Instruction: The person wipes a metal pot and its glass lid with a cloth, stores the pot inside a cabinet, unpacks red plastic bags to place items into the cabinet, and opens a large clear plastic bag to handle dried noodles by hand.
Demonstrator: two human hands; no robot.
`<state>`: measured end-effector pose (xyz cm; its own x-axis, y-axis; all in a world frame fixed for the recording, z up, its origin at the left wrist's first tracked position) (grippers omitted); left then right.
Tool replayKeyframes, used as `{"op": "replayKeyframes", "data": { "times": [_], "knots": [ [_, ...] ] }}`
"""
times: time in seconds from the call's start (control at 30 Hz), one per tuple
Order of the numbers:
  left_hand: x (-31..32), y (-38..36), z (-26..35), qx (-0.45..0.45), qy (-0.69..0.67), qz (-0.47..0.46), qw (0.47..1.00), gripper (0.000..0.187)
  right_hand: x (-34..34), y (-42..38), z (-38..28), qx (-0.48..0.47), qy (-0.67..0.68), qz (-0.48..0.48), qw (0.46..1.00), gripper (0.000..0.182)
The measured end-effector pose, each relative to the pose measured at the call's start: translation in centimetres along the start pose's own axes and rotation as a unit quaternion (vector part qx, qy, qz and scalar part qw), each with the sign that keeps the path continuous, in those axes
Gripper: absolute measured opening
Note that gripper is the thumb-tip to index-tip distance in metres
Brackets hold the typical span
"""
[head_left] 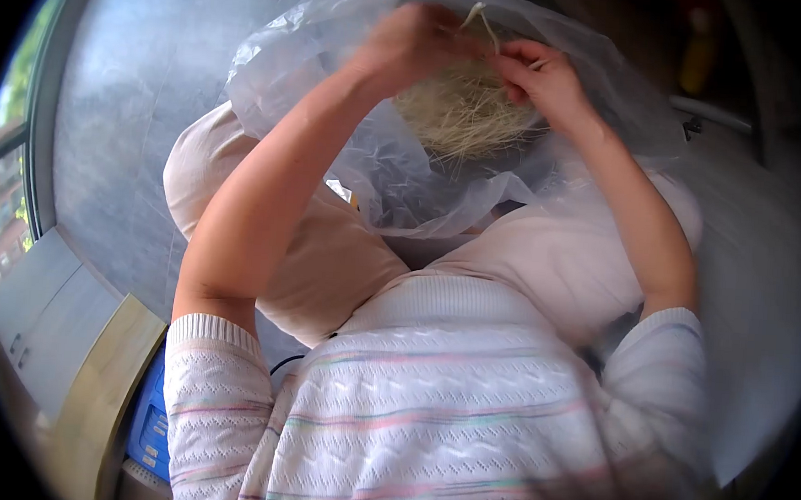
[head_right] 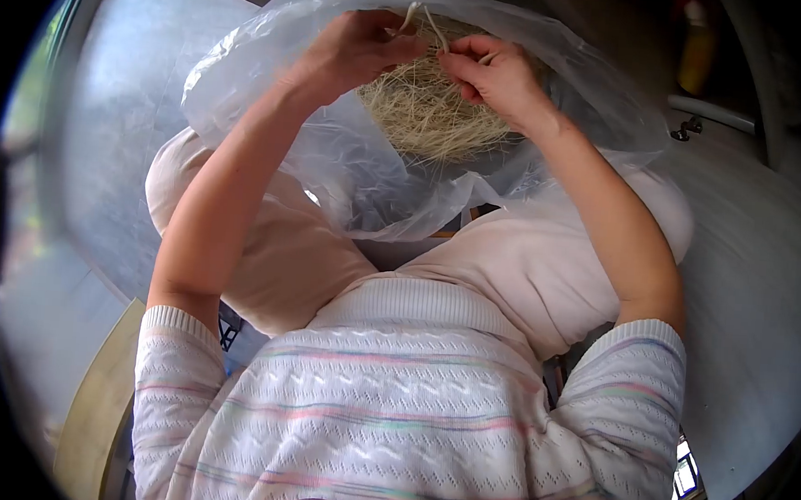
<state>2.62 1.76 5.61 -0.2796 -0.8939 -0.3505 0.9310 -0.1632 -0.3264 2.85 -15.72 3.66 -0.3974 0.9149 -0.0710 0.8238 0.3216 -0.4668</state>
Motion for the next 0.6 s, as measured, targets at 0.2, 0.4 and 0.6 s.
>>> {"op": "replayKeyframes", "data": {
  "times": [0.2, 0.4, 0.6],
  "knots": [
    [2.3, 1.0, 0.5, -0.002, -0.204, -0.001, 0.979, 0.027, -0.1, -0.8, -2.6, -0.02, -0.052, -0.037, 0.998, 0.02],
    [1.3, 0.8, 0.8, -0.064, -0.15, -0.001, 0.987, 0.023, -1.7, -0.8, -2.7, 0.009, 0.03, -0.086, 0.996, 0.033],
    [3.1, 0.1, 0.8, -0.053, -0.176, -0.113, 0.976, 0.025, -2.5, -1.1, -3.1, -0.017, 0.055, -0.065, 0.996, 0.03]
  ]
}}
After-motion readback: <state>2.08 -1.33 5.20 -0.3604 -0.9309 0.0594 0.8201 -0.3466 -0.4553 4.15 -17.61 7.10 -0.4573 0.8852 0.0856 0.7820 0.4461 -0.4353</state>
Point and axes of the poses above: each hand's wrist, its own y-axis towards the middle knuckle, its own x-axis out of the palm, z = x × y, the point moved 4 cm from there along y, towards the middle knuckle, and after that the axes turned 5 degrees about z, right-handed, at the moved point
